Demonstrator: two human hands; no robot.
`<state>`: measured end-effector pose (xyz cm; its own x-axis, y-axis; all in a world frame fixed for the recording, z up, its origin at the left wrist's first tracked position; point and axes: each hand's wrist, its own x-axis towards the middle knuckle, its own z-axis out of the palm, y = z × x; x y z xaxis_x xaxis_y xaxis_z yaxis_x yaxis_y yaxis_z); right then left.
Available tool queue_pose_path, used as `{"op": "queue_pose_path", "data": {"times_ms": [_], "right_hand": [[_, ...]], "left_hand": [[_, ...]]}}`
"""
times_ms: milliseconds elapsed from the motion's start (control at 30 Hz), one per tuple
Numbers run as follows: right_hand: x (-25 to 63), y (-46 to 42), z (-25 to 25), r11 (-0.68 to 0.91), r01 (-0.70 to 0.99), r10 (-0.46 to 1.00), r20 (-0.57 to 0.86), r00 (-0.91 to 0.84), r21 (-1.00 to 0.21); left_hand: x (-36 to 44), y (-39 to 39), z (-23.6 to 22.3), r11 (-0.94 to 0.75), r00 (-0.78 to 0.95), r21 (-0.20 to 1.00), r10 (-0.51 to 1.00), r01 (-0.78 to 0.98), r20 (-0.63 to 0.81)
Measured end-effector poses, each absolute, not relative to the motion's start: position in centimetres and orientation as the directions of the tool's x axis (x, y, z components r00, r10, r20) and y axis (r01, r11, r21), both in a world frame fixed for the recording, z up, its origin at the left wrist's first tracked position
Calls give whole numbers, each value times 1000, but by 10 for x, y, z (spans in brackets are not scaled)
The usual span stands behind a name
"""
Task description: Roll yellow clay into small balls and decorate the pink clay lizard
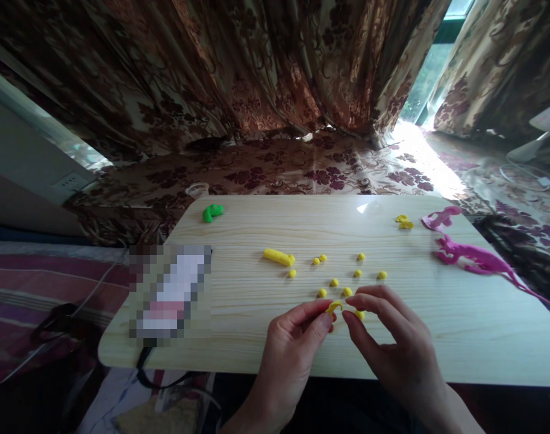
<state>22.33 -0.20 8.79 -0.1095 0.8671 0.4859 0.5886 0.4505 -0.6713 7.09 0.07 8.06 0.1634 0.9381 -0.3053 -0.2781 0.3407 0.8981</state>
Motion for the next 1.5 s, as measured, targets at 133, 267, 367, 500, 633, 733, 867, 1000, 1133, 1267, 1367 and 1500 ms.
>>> {"op": "queue_pose_path", "data": {"times_ms": [133, 267, 367, 500, 633, 733, 867, 1000, 1133, 1267, 1367, 1500], "right_hand": [[221, -1, 87, 447, 579, 877, 460, -136, -682], [221, -1, 88, 449, 590, 873, 469, -132, -671], [222, -1, 89, 462, 591, 872, 461, -165, -662], [221, 1, 90, 446, 545, 889, 425, -174, -710], [219, 0, 92, 410, 480, 910, 384, -158, -775], [217, -1, 93, 418, 474, 906, 390, -162, -775], [217, -2, 92, 465, 508, 879, 445, -170, -725], [218, -5, 89, 508, 540, 855, 468, -223, -671], [220, -5, 93, 508, 530, 857, 455, -240, -678], [220, -2, 97, 505, 504, 863, 432, -264, -701], [219, -1, 96, 498, 501, 867, 395, -304, -708], [217, -2, 95, 487, 505, 873, 378, -308, -713]], "left_hand": [[71, 1, 84, 342, 179, 901, 936, -266, -302], [70, 1, 84, 345, 182, 905, 934, -248, -306], [69, 0, 84, 336, 206, 909, 935, -248, -290], [67, -1, 83, 302, 265, 917, 936, -260, -232], [68, 0, 83, 224, 269, 946, 950, -235, -158], [71, 0, 87, 148, 251, 971, 963, -187, -98], [71, -1, 90, 121, 234, 983, 968, -140, -86], [69, -1, 86, 128, 215, 985, 971, -119, -100], [69, -1, 83, 133, 208, 986, 972, -104, -109], [70, -1, 85, 136, 221, 984, 969, -112, -109], [70, -2, 86, 144, 231, 982, 966, -122, -113], [69, -2, 84, 162, 232, 977, 964, -139, -127]]}}
